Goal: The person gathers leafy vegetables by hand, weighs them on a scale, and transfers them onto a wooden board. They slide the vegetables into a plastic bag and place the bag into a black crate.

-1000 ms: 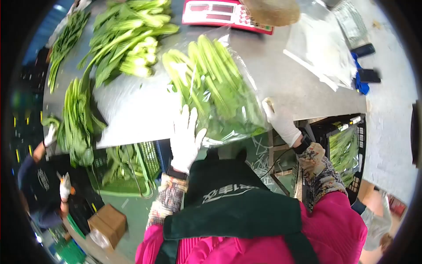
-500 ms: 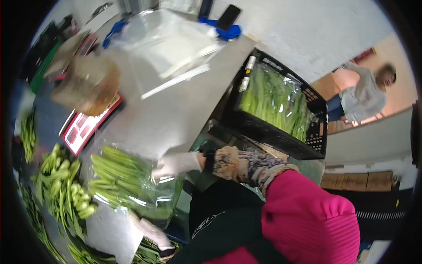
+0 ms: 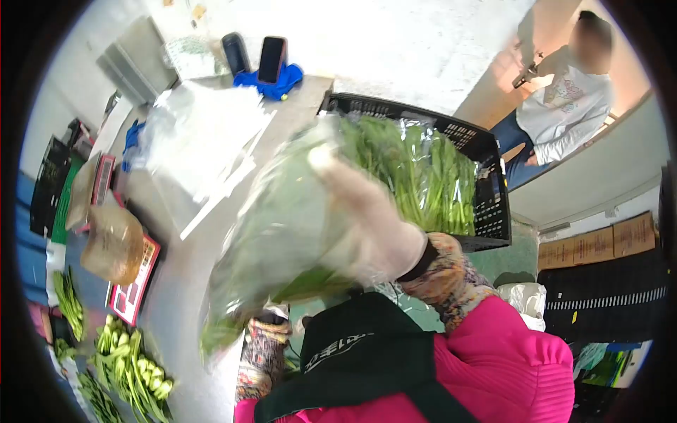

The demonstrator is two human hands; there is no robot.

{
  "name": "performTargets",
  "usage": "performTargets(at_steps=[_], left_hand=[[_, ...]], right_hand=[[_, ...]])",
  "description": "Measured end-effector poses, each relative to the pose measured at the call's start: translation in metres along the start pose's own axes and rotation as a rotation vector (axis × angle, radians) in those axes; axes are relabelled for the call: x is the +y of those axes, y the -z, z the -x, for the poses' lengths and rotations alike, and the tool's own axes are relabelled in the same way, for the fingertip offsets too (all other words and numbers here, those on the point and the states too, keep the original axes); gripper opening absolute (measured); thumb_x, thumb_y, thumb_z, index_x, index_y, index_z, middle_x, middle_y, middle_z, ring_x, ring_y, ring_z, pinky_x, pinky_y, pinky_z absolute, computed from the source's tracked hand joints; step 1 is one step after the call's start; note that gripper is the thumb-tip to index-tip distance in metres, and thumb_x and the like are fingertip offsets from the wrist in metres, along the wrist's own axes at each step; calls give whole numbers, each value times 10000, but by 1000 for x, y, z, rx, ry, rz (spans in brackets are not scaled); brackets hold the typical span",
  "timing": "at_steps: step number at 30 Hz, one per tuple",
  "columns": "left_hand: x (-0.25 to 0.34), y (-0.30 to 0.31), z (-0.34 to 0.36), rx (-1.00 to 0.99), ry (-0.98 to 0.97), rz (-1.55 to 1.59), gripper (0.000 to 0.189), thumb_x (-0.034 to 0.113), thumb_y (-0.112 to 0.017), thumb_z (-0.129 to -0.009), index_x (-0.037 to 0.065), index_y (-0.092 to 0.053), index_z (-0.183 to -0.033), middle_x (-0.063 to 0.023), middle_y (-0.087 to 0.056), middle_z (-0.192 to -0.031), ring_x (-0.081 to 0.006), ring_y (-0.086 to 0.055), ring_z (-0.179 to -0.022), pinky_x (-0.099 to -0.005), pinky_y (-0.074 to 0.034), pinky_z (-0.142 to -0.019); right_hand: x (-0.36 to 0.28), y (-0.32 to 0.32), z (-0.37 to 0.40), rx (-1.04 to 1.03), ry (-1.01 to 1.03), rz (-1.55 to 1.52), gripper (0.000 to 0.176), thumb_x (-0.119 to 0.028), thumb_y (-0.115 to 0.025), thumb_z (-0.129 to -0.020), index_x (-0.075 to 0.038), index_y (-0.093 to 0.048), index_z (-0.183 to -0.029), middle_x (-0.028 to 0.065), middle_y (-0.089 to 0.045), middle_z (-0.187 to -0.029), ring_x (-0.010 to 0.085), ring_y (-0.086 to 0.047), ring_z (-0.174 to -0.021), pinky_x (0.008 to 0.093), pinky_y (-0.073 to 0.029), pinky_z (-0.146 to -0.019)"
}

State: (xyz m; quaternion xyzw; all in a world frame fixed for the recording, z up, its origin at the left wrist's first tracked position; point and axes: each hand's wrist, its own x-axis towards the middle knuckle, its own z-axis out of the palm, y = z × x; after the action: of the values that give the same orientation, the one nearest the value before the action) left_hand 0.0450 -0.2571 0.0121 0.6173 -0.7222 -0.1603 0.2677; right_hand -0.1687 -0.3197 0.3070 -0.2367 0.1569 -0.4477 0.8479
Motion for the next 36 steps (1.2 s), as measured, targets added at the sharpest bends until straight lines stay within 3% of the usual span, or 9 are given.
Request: performTargets(at_steps=[1, 2, 4, 6, 8, 18, 22, 27, 36], left_hand=[[-46, -52, -20, 38, -396, -227, 308, 201, -640, -877, -14, -617, -1097, -127, -640, -1110, -188, -580, -987, -350, -465, -875], [82, 19, -82, -155, 109, 50, 255, 119, -629, -877, -29, -613, -1084, -123, -653, -1077, -178, -590, -966, -344, -470, -862], [158, 17, -130, 133, 111, 806, 235, 57, -612, -868, -51, -603, -1077, -121, -667, -1013, -173, -602, -924, -327, -466, -842], [163, -17, -157, -119, 98, 693, 245, 49, -603, -868, -64, -590, -1085, -125, -668, -971, -187, -602, -898, -311, -454, -833], [161, -64, -172, -202, 4, 863, 261, 64, -621, -861, -70, -581, -1082, -126, -665, -976, -192, -594, -894, -303, -444, -831], [194, -134, -190, -682, 240, 803, 310, 173, -678, -843, -56, -589, -1033, -120, -669, -890, -201, -618, -758, -306, -477, -689], [179, -144, -204, -863, 375, 531, 341, 210, -654, -871, -47, -570, -1079, -86, -649, -829, -141, -592, -638, -273, -462, -543], [168, -119, -167, -677, 359, 616, 404, 186, -630, -890, -72, -525, -1181, -131, -658, -957, -146, -625, -746, -250, -501, -637], [141, -33, -105, -224, -269, -4, 416, 142, -620, -838, -7, -533, -1218, -177, -606, -1122, -340, -530, -1118, -432, -360, -1018]], right_hand=[[-24, 16, 12, 0, 49, -9, 425, -378, -427, -979, -19, -534, -1181, 120, -602, -1148, 247, -586, -1054, 414, -463, -958], [-48, 36, 22, 9, 125, 2, 441, -382, -428, -976, -15, -526, -1200, 127, -596, -1156, 259, -571, -1095, 422, -450, -982], [-75, 73, 25, -119, 321, -108, 474, -387, -427, -978, -1, -501, -1243, 154, -572, -1186, 271, -552, -1125, 422, -426, -1007], [-87, 103, 45, 444, 943, 701, 417, -381, -443, -982, -41, -538, -1203, 104, -577, -1187, 236, -542, -1095, 404, -419, -977], [-113, 156, 57, 130, 678, -66, 353, -353, -433, -990, -78, -564, -1168, 55, -584, -1194, 202, -522, -1097, 390, -394, -978], [-117, 296, 72, 601, 812, -225, 436, -366, -492, -963, -58, -440, -1267, 80, -561, -1207, 217, -488, -1161, 378, -342, -1017], [-93, 322, 45, 809, 708, 879, 410, -276, -483, -962, -10, -486, -1275, 84, -591, -1201, 197, -550, -1113, 344, -368, -998], [-68, 313, 18, 930, 316, 1891, 531, -366, -471, -943, -86, -389, -1387, 180, -372, -1425, 327, -324, -1332, 543, -253, -1063], [-31, 363, 3, 826, -188, 1941, 645, -463, -375, -952, -146, -189, -1483, 123, -105, -1558, 331, -116, -1427, 665, -118, -1071]])
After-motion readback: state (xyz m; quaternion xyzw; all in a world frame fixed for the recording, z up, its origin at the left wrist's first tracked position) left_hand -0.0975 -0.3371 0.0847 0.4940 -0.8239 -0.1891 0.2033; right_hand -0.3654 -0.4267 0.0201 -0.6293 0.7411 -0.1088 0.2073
